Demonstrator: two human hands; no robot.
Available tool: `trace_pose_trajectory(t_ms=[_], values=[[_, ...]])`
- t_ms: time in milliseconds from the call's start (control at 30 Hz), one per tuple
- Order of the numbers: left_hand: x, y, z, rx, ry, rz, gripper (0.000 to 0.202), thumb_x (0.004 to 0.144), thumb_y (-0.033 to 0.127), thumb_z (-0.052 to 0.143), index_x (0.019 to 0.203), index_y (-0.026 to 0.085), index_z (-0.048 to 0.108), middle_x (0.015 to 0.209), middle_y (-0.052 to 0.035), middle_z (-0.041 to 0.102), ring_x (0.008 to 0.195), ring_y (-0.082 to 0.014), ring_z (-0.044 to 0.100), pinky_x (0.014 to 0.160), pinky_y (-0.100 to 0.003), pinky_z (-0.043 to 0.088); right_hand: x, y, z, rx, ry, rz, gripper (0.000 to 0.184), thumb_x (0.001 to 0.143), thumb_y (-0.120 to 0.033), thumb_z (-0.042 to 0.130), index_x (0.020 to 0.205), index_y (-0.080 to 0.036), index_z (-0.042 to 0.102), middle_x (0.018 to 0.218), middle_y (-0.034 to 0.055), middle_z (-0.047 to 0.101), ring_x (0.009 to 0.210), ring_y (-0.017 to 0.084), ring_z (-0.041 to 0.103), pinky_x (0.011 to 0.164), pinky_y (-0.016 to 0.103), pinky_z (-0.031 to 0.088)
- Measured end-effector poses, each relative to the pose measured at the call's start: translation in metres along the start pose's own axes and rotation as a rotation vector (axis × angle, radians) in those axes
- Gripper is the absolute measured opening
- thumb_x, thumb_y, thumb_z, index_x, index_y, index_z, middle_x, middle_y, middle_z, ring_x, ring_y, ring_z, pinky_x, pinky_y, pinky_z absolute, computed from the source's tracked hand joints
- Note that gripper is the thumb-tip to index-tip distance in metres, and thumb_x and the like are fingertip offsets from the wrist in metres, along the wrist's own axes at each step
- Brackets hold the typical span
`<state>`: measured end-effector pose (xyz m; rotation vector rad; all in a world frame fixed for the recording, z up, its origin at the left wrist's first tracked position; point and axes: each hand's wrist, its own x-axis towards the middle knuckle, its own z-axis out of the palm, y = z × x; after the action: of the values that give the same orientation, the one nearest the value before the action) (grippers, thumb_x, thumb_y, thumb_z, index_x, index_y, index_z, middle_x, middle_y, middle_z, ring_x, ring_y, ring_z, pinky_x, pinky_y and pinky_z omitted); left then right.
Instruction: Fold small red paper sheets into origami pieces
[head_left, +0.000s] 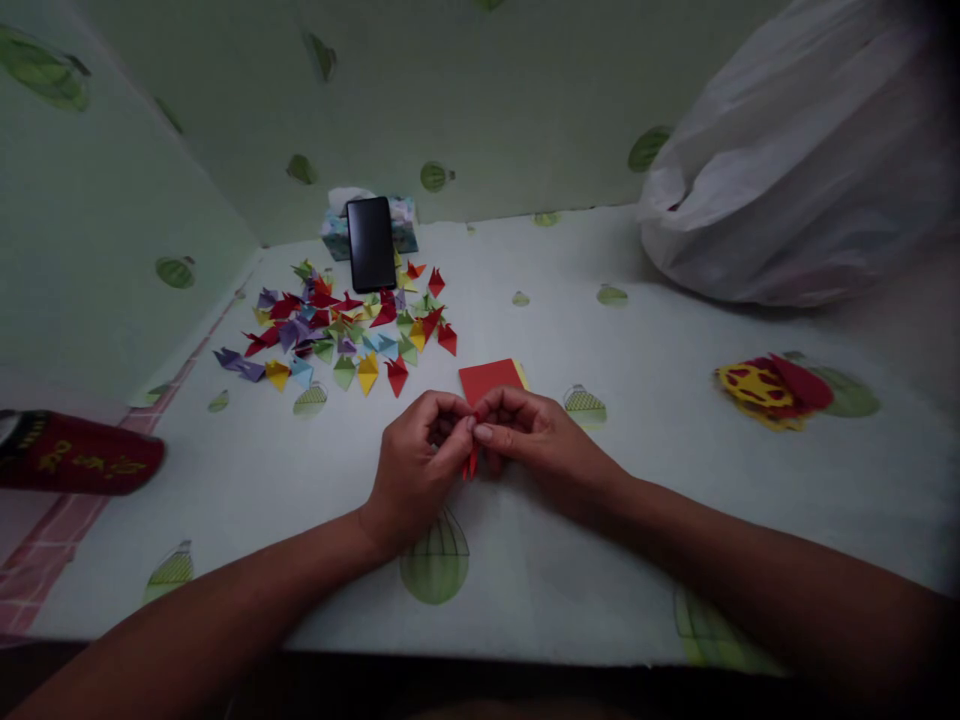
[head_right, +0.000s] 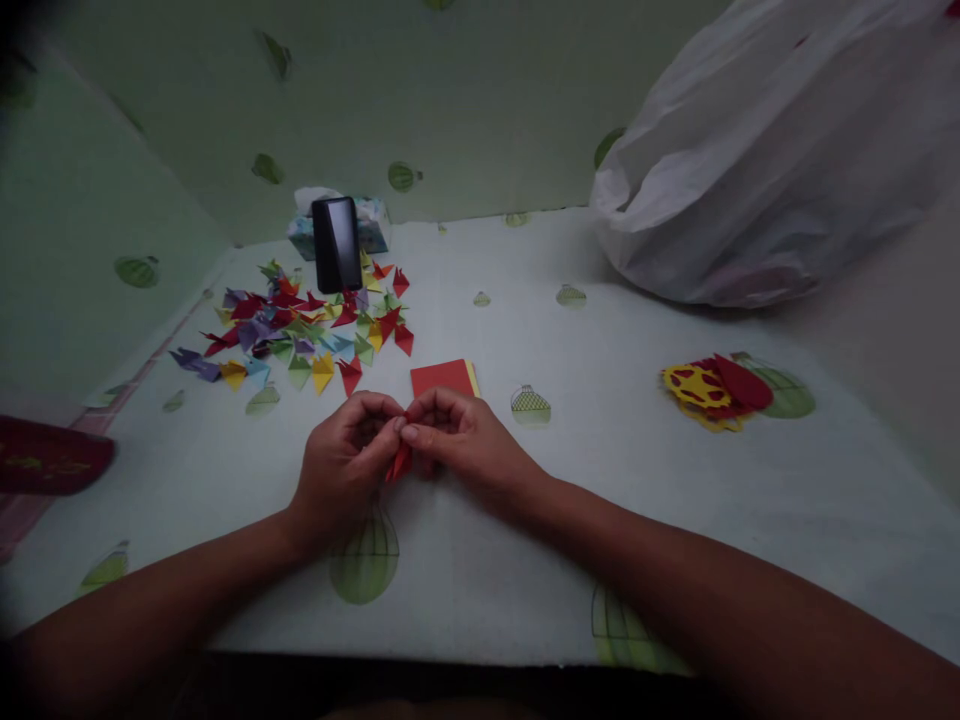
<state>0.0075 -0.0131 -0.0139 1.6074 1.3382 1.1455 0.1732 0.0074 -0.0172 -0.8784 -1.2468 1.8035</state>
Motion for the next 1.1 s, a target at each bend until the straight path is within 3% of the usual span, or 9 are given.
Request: trace_pose_trajectory(t_ms=[667,800,1100], values=[[-0.0004,-0.0001,0.0014,-0.031,-0.033,-0.039,0.002,0.087,0.02,0.061,0.088,0.018,0.063,0.08,-0.0002,0.065,0.068,-0.0116,0.06,0.064,-0.024,0.049,0.0,-0.0067,0.0065,-0.149,0.106,0.034,0.013,0.073,-0.019,0.066,0.079,-0.02,0.054,0.063,-0.005,0.053,0.055,0.01,0.049,0.051,0.025,0.036],[0.0018,0.0019,0.0013,-0.014,-0.055,-0.037,0.01,0.087,0.019,0.061,0.095,0.018,0.067,0.086,-0.0022,0.069,0.076,-0.0138,0.064,0.07,-0.026,0.051,-0.0001,-0.0046,0.0054,-0.137,0.097,0.032,0.012,0.074,-0.02,0.065,0.078,-0.02,0.053,0.063,-0.0046,0.055,0.054,0.009,0.049,0.051,0.025,0.037],[0.0016,-0.0024,0.0003,-0.004,-0.057,-0.05,0.008,0.09,0.023,0.061,0.089,0.017,0.066,0.085,-0.0028,0.069,0.075,-0.0142,0.063,0.069,-0.026,0.05,-0.0002,-0.0016,0.003,-0.235,0.161,0.042,0.017,0.076,-0.031,0.067,0.071,-0.019,0.054,0.061,-0.0023,0.057,0.053,0.012,0.053,0.05,0.026,0.04]])
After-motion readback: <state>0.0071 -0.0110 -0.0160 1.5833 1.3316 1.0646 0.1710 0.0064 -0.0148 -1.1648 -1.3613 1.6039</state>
